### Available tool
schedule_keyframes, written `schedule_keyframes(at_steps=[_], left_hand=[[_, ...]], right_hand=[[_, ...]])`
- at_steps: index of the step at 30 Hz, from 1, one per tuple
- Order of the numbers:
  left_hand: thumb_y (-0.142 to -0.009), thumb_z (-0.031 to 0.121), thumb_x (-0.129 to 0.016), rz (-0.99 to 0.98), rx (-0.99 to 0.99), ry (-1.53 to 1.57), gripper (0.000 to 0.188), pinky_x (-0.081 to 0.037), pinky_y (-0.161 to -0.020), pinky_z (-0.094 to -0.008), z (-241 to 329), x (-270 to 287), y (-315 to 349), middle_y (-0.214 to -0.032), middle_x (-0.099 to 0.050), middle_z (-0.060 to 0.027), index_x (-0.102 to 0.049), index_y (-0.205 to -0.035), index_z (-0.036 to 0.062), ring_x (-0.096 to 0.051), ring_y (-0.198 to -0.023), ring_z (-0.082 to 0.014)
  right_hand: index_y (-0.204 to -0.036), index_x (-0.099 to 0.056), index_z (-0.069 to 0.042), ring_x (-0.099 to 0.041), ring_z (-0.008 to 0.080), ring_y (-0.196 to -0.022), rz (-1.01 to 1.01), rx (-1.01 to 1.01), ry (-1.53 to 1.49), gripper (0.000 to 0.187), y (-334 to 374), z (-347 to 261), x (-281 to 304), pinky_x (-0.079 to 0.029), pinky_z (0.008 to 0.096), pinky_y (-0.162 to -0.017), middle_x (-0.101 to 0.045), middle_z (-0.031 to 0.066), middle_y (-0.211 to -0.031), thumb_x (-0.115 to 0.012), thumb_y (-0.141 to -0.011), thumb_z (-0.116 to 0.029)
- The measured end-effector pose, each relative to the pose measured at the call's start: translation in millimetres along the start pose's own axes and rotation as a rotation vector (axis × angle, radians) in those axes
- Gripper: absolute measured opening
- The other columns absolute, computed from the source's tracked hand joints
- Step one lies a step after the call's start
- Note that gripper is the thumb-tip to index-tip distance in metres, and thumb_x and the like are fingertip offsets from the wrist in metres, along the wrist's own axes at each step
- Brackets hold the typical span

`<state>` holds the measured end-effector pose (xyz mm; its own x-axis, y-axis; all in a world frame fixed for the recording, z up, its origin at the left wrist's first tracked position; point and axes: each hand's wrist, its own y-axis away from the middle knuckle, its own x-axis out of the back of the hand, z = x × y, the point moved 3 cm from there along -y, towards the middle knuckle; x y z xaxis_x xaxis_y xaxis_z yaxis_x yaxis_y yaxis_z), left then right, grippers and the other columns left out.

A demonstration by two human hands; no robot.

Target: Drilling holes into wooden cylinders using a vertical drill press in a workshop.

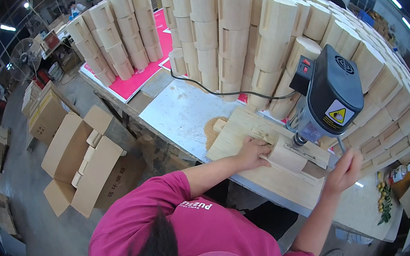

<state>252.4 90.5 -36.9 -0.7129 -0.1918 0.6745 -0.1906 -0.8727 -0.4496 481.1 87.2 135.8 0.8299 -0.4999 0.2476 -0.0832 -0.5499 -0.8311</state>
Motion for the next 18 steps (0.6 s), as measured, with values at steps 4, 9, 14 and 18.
schedule_keyframes(at_steps=[4, 9, 14, 18], left_hand=[[-0.055, 0.035, -0.076, -0.015, 0.031, 0.020, 0.055, -0.026, -0.079, -0.0363, 0, 3, -4, -0.077, -0.056, 0.0032, -0.061, -0.104, 0.0144, -0.053, -0.087, -0.0171], [-0.056, 0.035, -0.076, -0.183, 0.157, 0.125, 0.050, -0.026, -0.081, -0.0374, 6, 8, -13, -0.081, -0.056, 0.0022, -0.062, -0.101, 0.0163, -0.053, -0.087, -0.0168], [-0.054, 0.038, -0.077, -0.034, 0.151, 0.128, 0.047, -0.026, -0.084, -0.0379, 3, 0, -8, -0.087, -0.058, -0.0009, -0.065, -0.093, 0.0150, -0.053, -0.088, -0.0189], [-0.051, 0.039, -0.078, -0.021, 0.164, 0.197, 0.048, -0.027, -0.086, -0.0390, 4, -6, -8, -0.095, -0.059, -0.0038, -0.066, -0.089, 0.0116, -0.051, -0.093, -0.0210]], right_hand=[[-0.086, -0.053, 0.000, -0.044, 0.0129, -0.062, -0.032, -0.035, 0.130, 0.023, -82, -16, -23, -0.038, 0.0260, -0.059, -0.046, 0.0056, -0.067, -0.046, -0.091, -0.021], [-0.097, -0.053, -0.001, -0.047, 0.0137, -0.072, -0.059, -0.011, 0.158, 0.030, -110, 38, -45, -0.040, 0.0275, -0.066, -0.051, 0.0088, -0.077, -0.043, -0.093, -0.029], [-0.109, -0.053, -0.001, -0.050, 0.0231, -0.098, -0.290, -0.479, -0.195, 0.039, -52, 73, -27, -0.037, 0.0312, -0.088, -0.055, 0.0108, -0.100, -0.046, -0.091, -0.034], [-0.107, -0.055, -0.001, -0.054, 0.0252, -0.089, -0.728, -0.259, 0.247, 0.035, 29, 88, -8, -0.042, 0.0324, -0.079, -0.058, 0.0153, -0.097, -0.060, -0.080, -0.021]])
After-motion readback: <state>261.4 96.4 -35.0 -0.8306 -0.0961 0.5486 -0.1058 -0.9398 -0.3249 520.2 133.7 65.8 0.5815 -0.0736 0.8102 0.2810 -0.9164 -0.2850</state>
